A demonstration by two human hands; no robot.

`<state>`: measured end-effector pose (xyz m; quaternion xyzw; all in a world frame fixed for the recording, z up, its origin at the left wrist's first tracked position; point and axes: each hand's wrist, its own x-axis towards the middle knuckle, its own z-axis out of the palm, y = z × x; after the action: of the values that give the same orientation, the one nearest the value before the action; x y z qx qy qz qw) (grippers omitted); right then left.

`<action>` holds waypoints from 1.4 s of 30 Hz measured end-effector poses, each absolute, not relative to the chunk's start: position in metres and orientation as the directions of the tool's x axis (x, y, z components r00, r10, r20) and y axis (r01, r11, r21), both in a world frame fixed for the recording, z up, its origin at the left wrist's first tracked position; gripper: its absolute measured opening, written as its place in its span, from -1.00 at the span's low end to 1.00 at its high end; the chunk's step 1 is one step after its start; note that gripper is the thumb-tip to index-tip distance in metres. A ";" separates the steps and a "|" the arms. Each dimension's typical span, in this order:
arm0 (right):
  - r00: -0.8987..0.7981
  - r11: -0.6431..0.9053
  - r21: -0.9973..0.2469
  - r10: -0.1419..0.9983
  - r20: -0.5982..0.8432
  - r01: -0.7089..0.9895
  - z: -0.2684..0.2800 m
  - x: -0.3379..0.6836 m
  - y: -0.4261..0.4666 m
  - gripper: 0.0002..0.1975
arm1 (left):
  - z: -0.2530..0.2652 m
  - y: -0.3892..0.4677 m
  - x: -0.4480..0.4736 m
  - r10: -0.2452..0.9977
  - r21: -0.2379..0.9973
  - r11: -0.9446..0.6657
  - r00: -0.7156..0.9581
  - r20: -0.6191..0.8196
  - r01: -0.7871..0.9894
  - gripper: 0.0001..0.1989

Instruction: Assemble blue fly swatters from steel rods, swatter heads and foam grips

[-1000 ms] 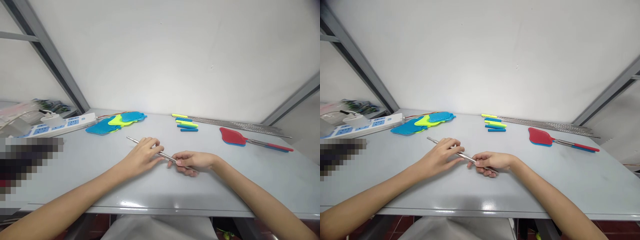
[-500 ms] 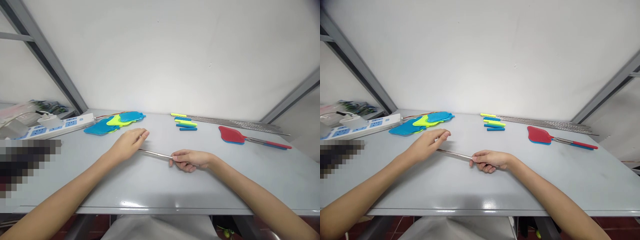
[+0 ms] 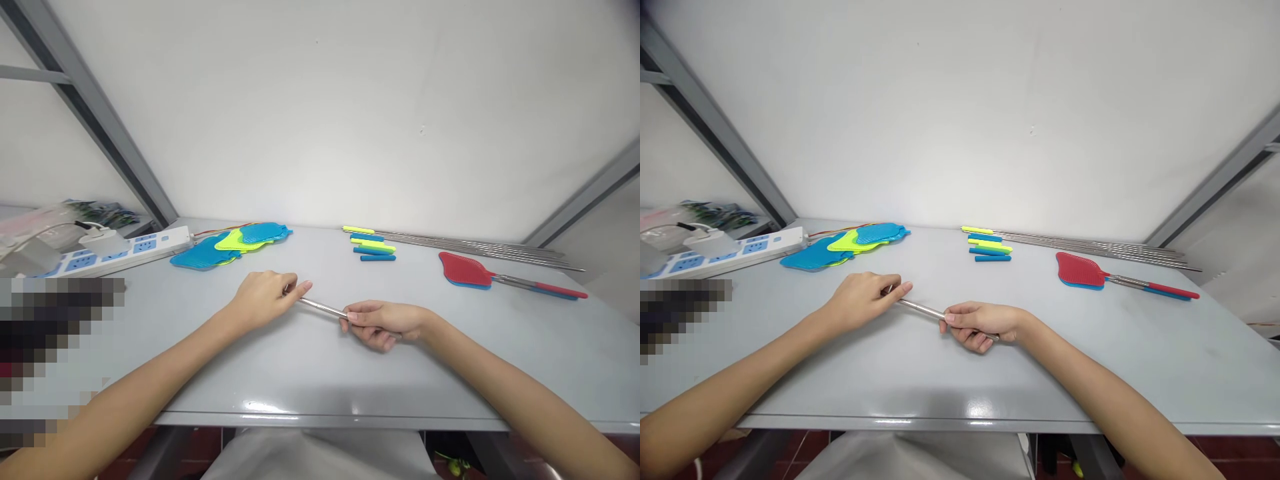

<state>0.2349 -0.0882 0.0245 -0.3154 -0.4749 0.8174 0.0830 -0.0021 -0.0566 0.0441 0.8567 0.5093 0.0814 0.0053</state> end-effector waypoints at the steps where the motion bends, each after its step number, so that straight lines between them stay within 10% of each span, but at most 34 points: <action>1: -0.796 -0.553 -0.816 0.411 -0.445 0.171 0.025 0.234 -0.090 -0.77 | 0.043 -0.058 -0.001 0.869 0.081 -0.488 0.475 0.137 0.869 -0.49; 42: -0.877 -0.730 -0.681 0.284 -0.387 0.064 0.013 0.225 -0.096 -0.87 | 0.028 -0.086 0.018 0.876 0.039 -0.448 0.430 0.219 0.893 -0.44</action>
<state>0.2254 -0.0964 0.0125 -0.2402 -0.3625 0.8984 0.0610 0.0178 -0.0859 0.0282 0.8444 0.5239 0.1038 -0.0413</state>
